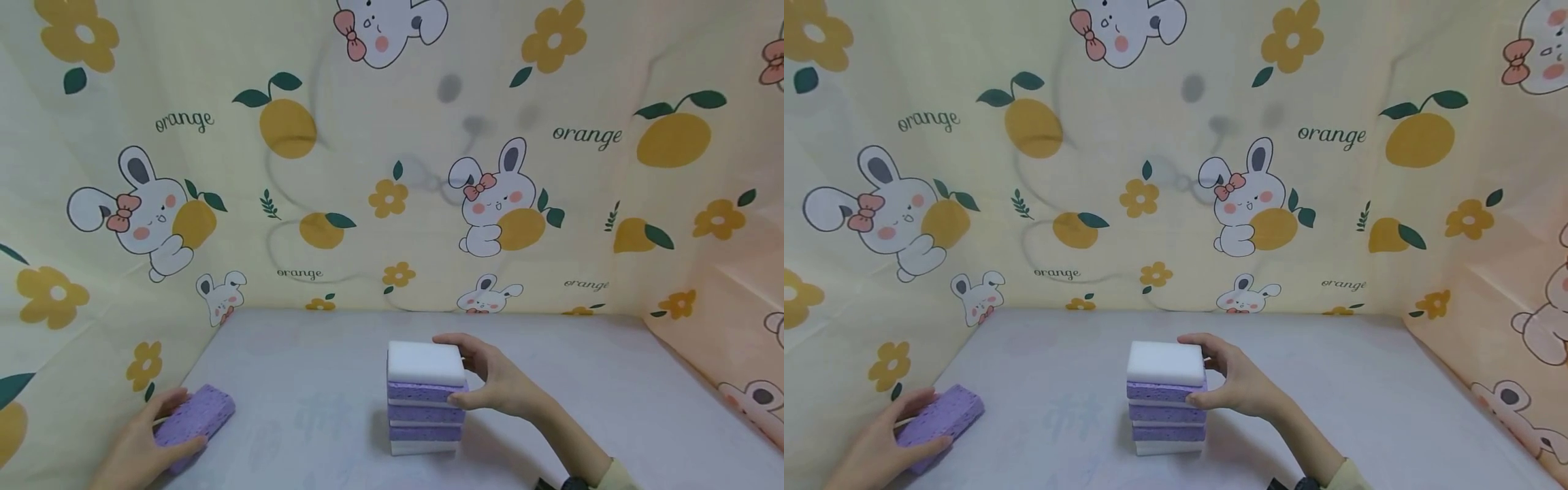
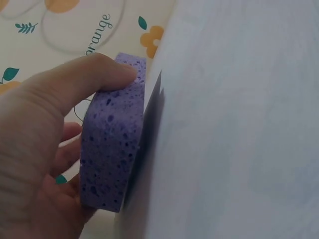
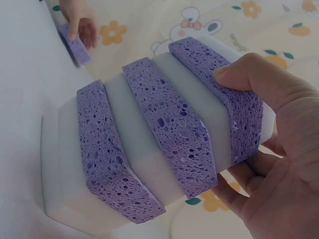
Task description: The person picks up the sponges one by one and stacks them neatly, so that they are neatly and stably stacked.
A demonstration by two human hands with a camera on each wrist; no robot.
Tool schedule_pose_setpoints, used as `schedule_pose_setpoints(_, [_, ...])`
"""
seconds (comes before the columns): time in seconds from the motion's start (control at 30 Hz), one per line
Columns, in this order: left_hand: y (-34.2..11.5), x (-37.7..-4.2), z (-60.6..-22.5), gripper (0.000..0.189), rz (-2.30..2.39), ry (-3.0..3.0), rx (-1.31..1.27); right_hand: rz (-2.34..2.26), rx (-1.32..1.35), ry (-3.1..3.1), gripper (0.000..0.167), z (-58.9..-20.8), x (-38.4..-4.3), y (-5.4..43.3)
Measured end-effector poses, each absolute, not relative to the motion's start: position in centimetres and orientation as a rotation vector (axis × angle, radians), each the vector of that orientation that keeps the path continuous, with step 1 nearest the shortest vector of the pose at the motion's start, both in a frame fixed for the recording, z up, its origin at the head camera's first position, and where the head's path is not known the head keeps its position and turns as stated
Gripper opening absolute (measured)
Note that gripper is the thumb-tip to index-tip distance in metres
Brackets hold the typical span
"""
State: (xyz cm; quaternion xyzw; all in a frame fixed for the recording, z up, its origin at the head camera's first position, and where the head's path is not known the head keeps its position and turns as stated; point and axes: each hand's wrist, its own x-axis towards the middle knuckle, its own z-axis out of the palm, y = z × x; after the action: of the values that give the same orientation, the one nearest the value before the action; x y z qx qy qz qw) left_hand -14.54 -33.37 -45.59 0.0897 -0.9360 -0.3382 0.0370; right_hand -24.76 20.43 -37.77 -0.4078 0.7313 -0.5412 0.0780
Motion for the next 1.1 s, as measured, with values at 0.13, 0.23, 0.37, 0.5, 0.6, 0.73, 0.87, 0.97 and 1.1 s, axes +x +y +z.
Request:
schedule_pose_setpoints(0.13, [-33.0,-14.5,-45.6,0.109,-1.037,-2.863,0.263,-1.613,-1.207,2.209,0.073,-37.8,-24.7,20.4])
schedule_pose_setpoints(0.23, [-32.7,-14.5,-45.4,0.107,-1.042,-2.856,0.25,-1.61,-1.188,2.221,0.073,-37.7,-24.7,20.5])
schedule_pose_setpoints(0.37, [-32.2,-14.5,-45.2,0.107,-1.047,-2.848,0.241,-1.601,-1.182,2.231,0.074,-37.7,-24.7,20.5])
schedule_pose_setpoints(0.5, [-32.0,-14.5,-45.1,0.108,-1.072,-2.841,0.256,-1.6,-1.185,2.225,0.074,-37.7,-24.7,20.4])
schedule_pose_setpoints(0.6, [-31.8,-14.4,-45.1,0.11,-1.088,-2.837,0.271,-1.601,-1.189,2.217,0.074,-37.7,-24.7,20.4])
schedule_pose_setpoints(0.73, [-31.5,-14.5,-45.0,0.109,-1.089,-2.833,0.264,-1.6,-1.192,2.224,0.074,-37.6,-24.7,20.4])
schedule_pose_setpoints(0.87, [-31.3,-14.6,-44.9,0.11,-1.098,-2.835,0.262,-1.61,-1.197,2.216,0.073,-37.6,-24.7,20.4])
schedule_pose_setpoints(0.97, [-31.2,-14.7,-44.8,0.11,-1.113,-2.843,0.276,-1.619,-1.218,2.197,0.073,-37.7,-24.7,20.4])
schedule_pose_setpoints(1.1, [-31.0,-14.6,-44.8,0.11,-1.12,-2.857,0.276,-1.622,-1.246,2.187,0.072,-37.8,-24.7,20.5])
